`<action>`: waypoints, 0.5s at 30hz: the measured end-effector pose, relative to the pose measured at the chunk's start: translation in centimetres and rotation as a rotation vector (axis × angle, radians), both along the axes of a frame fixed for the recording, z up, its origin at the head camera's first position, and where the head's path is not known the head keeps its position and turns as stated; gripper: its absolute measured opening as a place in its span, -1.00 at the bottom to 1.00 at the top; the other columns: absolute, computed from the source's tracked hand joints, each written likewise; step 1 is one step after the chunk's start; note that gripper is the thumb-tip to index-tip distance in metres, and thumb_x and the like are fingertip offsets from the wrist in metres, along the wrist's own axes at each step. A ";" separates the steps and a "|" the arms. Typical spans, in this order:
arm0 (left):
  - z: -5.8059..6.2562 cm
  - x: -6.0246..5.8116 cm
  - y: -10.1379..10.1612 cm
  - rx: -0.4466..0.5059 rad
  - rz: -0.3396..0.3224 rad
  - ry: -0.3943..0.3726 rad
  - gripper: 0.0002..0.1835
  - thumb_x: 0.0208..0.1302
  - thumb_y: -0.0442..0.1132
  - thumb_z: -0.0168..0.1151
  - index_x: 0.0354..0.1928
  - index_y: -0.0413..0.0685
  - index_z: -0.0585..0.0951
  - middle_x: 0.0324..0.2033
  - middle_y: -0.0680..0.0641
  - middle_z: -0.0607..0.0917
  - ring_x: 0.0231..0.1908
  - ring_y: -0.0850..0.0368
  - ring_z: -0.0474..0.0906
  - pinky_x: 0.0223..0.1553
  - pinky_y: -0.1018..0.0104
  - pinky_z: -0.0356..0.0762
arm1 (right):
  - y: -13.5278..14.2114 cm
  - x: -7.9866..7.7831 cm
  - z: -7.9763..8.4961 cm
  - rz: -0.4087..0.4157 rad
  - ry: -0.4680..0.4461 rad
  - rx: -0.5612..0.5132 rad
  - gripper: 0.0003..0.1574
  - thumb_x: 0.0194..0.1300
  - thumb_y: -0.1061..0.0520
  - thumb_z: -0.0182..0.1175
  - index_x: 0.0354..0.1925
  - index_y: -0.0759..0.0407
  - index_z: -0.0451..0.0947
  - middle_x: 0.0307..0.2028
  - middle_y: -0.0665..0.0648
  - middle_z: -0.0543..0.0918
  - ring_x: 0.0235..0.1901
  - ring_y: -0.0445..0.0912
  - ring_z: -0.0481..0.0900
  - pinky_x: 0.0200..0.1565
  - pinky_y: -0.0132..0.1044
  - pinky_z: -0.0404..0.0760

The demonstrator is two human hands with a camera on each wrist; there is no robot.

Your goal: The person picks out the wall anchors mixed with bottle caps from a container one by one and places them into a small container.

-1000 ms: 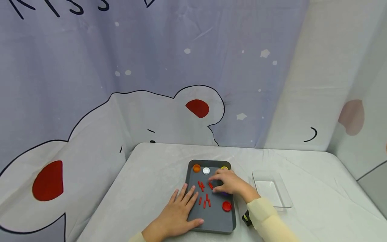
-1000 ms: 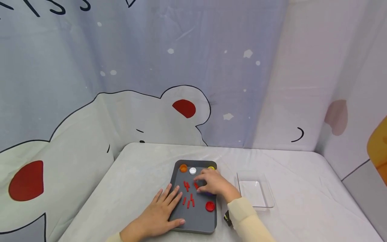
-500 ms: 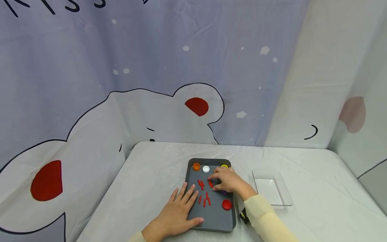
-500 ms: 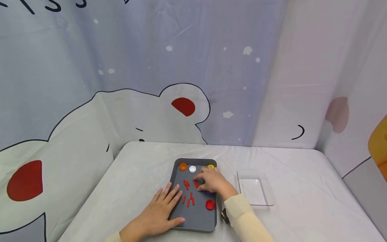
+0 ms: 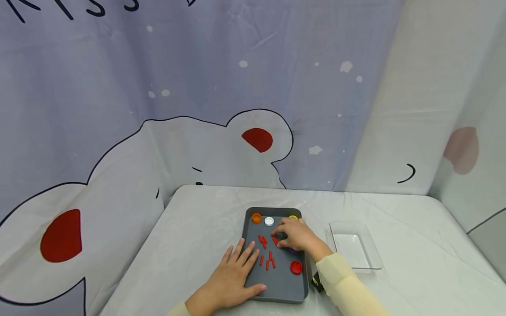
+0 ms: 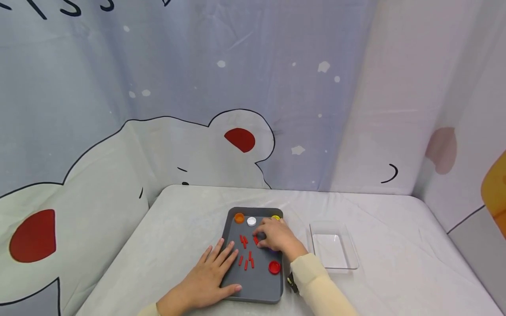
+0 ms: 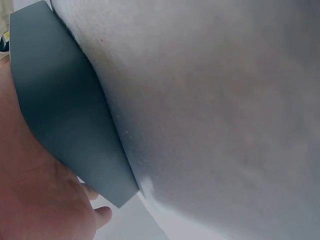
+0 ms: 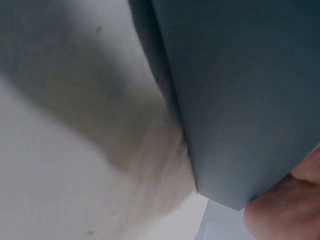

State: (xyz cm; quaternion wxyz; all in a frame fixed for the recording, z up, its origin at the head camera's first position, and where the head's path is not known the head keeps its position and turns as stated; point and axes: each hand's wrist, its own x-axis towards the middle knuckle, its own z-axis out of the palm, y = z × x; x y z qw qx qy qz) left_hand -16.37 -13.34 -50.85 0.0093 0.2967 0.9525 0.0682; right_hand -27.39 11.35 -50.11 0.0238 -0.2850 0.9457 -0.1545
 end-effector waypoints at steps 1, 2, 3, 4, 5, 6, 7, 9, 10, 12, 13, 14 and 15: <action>0.0 0.0 0.0 0.000 0.000 -0.001 -0.03 0.34 0.53 -0.14 0.56 0.01 0.25 0.57 -0.07 0.16 0.57 -0.22 -0.11 0.47 -0.26 0.00 | -0.1 0.0 0.0 -0.005 -0.003 -0.002 -0.60 0.12 -0.02 0.54 -0.03 -0.06 0.78 -0.08 0.04 0.64 -0.07 0.02 0.59 -0.18 -0.15 0.32; -0.1 0.0 0.0 0.000 -0.001 0.000 -0.03 0.34 0.53 -0.15 0.56 0.01 0.25 0.57 -0.07 0.16 0.57 -0.22 -0.11 0.47 -0.26 0.00 | -0.1 0.1 0.0 -0.007 -0.003 -0.005 -0.60 0.12 -0.02 0.54 -0.04 -0.05 0.78 -0.09 0.04 0.64 -0.07 0.03 0.59 -0.18 -0.14 0.32; -0.1 0.0 0.0 -0.002 -0.001 0.003 -0.03 0.34 0.54 -0.16 0.56 0.01 0.25 0.57 -0.07 0.16 0.57 -0.22 -0.11 0.47 -0.26 0.00 | -0.2 0.1 0.1 -0.010 -0.002 -0.008 -0.61 0.12 -0.02 0.54 -0.05 -0.05 0.78 -0.09 0.03 0.64 -0.07 0.03 0.59 -0.19 -0.14 0.32; -0.2 0.0 -0.1 -0.004 -0.002 0.005 -0.02 0.34 0.54 -0.17 0.56 0.01 0.24 0.57 -0.07 0.16 0.57 -0.22 -0.11 0.47 -0.26 0.00 | -0.2 0.1 0.1 -0.013 0.000 -0.010 -0.61 0.11 -0.02 0.54 -0.05 -0.05 0.79 -0.10 0.03 0.64 -0.08 0.02 0.59 -0.19 -0.14 0.32; -0.2 0.0 -0.1 -0.005 -0.002 0.004 -0.02 0.34 0.54 -0.17 0.56 0.01 0.24 0.57 -0.07 0.15 0.57 -0.22 -0.11 0.47 -0.26 0.00 | -0.2 0.2 0.1 -0.014 0.004 -0.011 -0.62 0.11 -0.03 0.54 -0.06 -0.05 0.79 -0.11 0.02 0.64 -0.09 0.02 0.59 -0.19 -0.14 0.32; -0.3 0.0 -0.1 -0.006 -0.001 0.003 -0.02 0.34 0.54 -0.18 0.57 0.01 0.24 0.57 -0.07 0.15 0.58 -0.22 -0.12 0.47 -0.26 0.00 | -0.3 0.2 0.1 -0.016 0.007 -0.011 -0.62 0.11 -0.03 0.54 -0.07 -0.05 0.79 -0.11 0.02 0.64 -0.09 0.01 0.59 -0.19 -0.15 0.32; -0.3 0.0 -0.1 -0.006 -0.001 0.002 -0.02 0.34 0.55 -0.18 0.57 0.01 0.24 0.57 -0.07 0.15 0.58 -0.21 -0.12 0.47 -0.26 -0.01 | -0.3 0.2 0.1 -0.017 0.010 -0.015 -0.63 0.11 -0.03 0.54 -0.08 -0.05 0.79 -0.13 0.01 0.64 -0.10 0.01 0.59 -0.20 -0.15 0.32; -0.3 -0.1 -0.1 -0.006 0.001 -0.004 -0.02 0.34 0.55 -0.19 0.57 0.02 0.23 0.58 -0.07 0.14 0.58 -0.21 -0.13 0.47 -0.26 -0.01 | -0.3 0.2 0.0 -0.017 0.020 -0.015 -0.65 0.11 -0.03 0.54 -0.09 -0.06 0.79 -0.14 0.00 0.63 -0.12 0.00 0.59 -0.21 -0.16 0.31; -0.3 -0.1 -0.1 -0.004 0.001 -0.007 -0.02 0.34 0.55 -0.19 0.57 0.02 0.23 0.58 -0.07 0.14 0.58 -0.21 -0.13 0.47 -0.26 -0.02 | -0.3 0.2 -0.1 -0.018 0.026 -0.014 -0.65 0.11 -0.03 0.54 -0.10 -0.06 0.79 -0.15 -0.01 0.63 -0.12 -0.01 0.59 -0.21 -0.17 0.31; -0.3 -0.1 -0.1 -0.001 0.003 -0.012 -0.02 0.34 0.55 -0.18 0.57 0.02 0.22 0.58 -0.07 0.14 0.58 -0.20 -0.14 0.47 -0.27 -0.02 | -0.3 0.3 -0.2 -0.015 0.039 -0.018 -0.67 0.10 -0.02 0.55 -0.12 -0.06 0.79 -0.17 -0.01 0.63 -0.14 -0.01 0.59 -0.22 -0.17 0.31; -0.3 -0.1 -0.1 0.001 0.003 -0.014 -0.02 0.34 0.55 -0.18 0.57 0.02 0.22 0.58 -0.07 0.14 0.58 -0.20 -0.14 0.47 -0.27 -0.02 | -0.2 0.3 -0.2 -0.014 0.047 -0.021 -0.68 0.09 -0.02 0.55 -0.14 -0.06 0.79 -0.18 -0.01 0.63 -0.15 -0.01 0.59 -0.22 -0.17 0.31; -0.2 -0.1 -0.1 0.002 0.003 -0.015 -0.02 0.34 0.55 -0.18 0.57 0.02 0.22 0.58 -0.07 0.14 0.58 -0.20 -0.14 0.47 -0.27 -0.02 | -0.2 0.3 -0.2 -0.014 0.054 -0.022 -0.68 0.08 -0.02 0.56 -0.15 -0.06 0.79 -0.18 -0.01 0.63 -0.15 -0.02 0.59 -0.22 -0.17 0.31; -0.2 -0.1 -0.1 0.004 0.003 -0.014 -0.02 0.34 0.55 -0.18 0.57 0.02 0.23 0.58 -0.07 0.14 0.58 -0.20 -0.14 0.47 -0.27 -0.02 | -0.2 0.3 -0.2 -0.013 0.061 -0.022 -0.68 0.08 -0.02 0.56 -0.16 -0.06 0.79 -0.19 -0.02 0.63 -0.15 -0.03 0.60 -0.22 -0.17 0.32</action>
